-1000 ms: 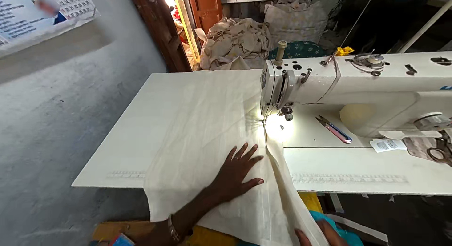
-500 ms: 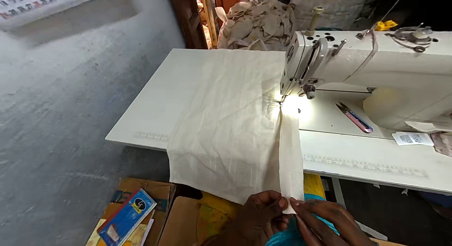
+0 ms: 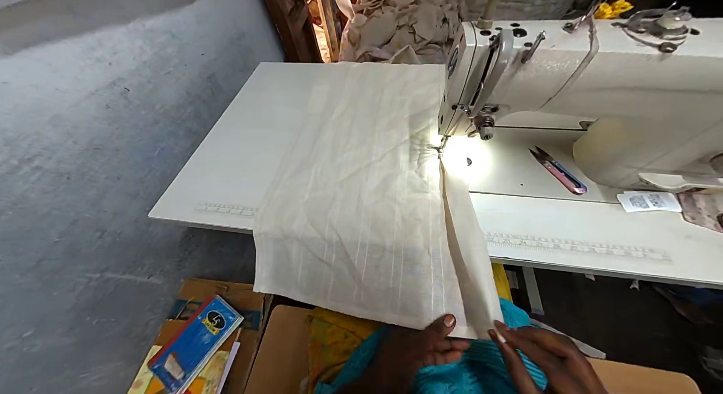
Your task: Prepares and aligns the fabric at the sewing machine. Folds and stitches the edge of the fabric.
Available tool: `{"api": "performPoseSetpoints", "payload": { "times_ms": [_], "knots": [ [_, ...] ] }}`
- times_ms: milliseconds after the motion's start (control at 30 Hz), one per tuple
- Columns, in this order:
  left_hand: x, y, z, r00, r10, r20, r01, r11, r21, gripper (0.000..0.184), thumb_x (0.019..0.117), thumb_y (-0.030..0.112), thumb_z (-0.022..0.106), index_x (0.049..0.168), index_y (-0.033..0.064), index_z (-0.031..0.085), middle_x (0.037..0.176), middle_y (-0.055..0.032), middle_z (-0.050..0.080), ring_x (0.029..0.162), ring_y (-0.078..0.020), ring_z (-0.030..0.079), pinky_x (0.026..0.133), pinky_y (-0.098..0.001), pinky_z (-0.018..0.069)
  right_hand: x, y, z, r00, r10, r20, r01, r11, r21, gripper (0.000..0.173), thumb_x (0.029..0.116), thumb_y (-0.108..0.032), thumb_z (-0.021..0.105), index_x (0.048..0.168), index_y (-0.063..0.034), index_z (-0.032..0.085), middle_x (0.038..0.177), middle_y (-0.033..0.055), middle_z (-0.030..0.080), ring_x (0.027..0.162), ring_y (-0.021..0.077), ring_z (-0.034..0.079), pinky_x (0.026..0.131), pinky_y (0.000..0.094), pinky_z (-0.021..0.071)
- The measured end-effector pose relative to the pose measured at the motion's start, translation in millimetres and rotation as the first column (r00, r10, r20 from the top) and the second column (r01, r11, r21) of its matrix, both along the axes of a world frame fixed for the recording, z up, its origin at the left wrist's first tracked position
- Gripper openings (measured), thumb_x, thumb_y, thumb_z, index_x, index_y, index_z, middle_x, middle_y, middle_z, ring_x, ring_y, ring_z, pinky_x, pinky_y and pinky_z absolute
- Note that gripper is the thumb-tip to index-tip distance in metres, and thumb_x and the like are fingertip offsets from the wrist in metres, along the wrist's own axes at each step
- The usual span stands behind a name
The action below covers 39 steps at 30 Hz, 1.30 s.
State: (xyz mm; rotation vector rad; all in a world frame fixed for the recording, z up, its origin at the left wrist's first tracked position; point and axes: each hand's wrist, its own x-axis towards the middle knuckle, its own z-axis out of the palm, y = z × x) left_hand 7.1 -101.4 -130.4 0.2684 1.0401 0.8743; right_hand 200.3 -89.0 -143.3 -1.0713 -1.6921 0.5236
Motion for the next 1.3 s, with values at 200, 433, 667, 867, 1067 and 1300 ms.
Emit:
{"api": "performPoseSetpoints", "payload": {
  "times_ms": [200,433,667,867,1067,1300],
  "knots": [
    [-15,-10,2,0.937,-0.014,-0.350,0.144,0.926,0.348,0.017,0.0997,0.013,0.066,0.111,0.0002,0.068,0.097,-0.0002,0.075,0.090,-0.0089,0.075,0.086,-0.0259,0.0627,-18,-12,0,0.942,0.073,0.329,-0.074,0.997,-0.010,0.017,0.0950,-0.010,0.069,0.108,-0.0090,0.079,0.098,0.0081,0.072,0.097,0.0177,0.066,0.089,0.0249,0.0534],
    [-24,-13,1,0.977,-0.017,-0.214,0.071,0.966,0.250,0.016,0.1012,0.008,0.061,0.114,0.0004,0.066,0.100,-0.0029,0.076,0.091,-0.0140,0.076,0.088,-0.0302,0.0631,-23,-12,-20,0.924,0.124,0.361,-0.129,0.992,-0.010,0.020,0.0986,-0.016,0.069,0.117,-0.0090,0.075,0.106,0.0102,0.068,0.102,0.0196,0.063,0.092,0.0257,0.0515],
    [-19,-29,-7,0.604,0.093,-0.791,0.579,0.631,0.516,0.025,0.1035,0.014,0.055,0.104,-0.0003,0.075,0.088,-0.0084,0.076,0.079,-0.0148,0.073,0.076,-0.0333,0.0610,-12,9,-23,0.864,0.245,0.440,-0.222,0.969,-0.105,0.017,0.1000,-0.011,0.061,0.108,-0.0078,0.076,0.100,0.0116,0.071,0.097,0.0233,0.069,0.088,0.0316,0.0570],
    [-33,3,-44,0.148,0.688,-0.710,0.794,0.345,0.500,0.014,0.0995,0.029,0.063,0.098,0.0212,0.075,0.098,0.0006,0.074,0.096,-0.0168,0.067,0.098,-0.0410,0.0438,-9,41,9,0.777,0.502,0.379,-0.411,0.861,-0.300,0.022,0.1024,-0.025,0.063,0.099,-0.0046,0.071,0.092,0.0087,0.073,0.089,0.0197,0.071,0.081,0.0334,0.0588],
    [-31,10,-34,0.284,0.623,-0.729,0.822,0.233,0.519,0.013,0.0977,0.023,0.067,0.094,0.0163,0.078,0.093,-0.0002,0.075,0.095,-0.0149,0.069,0.101,-0.0321,0.0469,-72,157,6,0.822,0.087,0.563,-0.015,0.991,-0.132,0.043,0.0961,-0.026,0.069,0.128,0.0031,0.066,0.115,0.0234,0.066,0.103,0.0415,0.065,0.084,0.0547,0.0562],
    [-21,18,-16,0.397,0.597,-0.697,0.742,0.239,0.627,0.012,0.0951,0.021,0.070,0.091,0.0128,0.078,0.090,-0.0027,0.075,0.090,-0.0164,0.069,0.096,-0.0308,0.0490,-101,186,37,0.787,0.039,0.616,0.117,0.970,-0.211,0.038,0.0861,0.005,0.069,0.123,0.0117,0.063,0.119,0.0309,0.059,0.109,0.0473,0.060,0.087,0.0558,0.0545]
  ]
}}
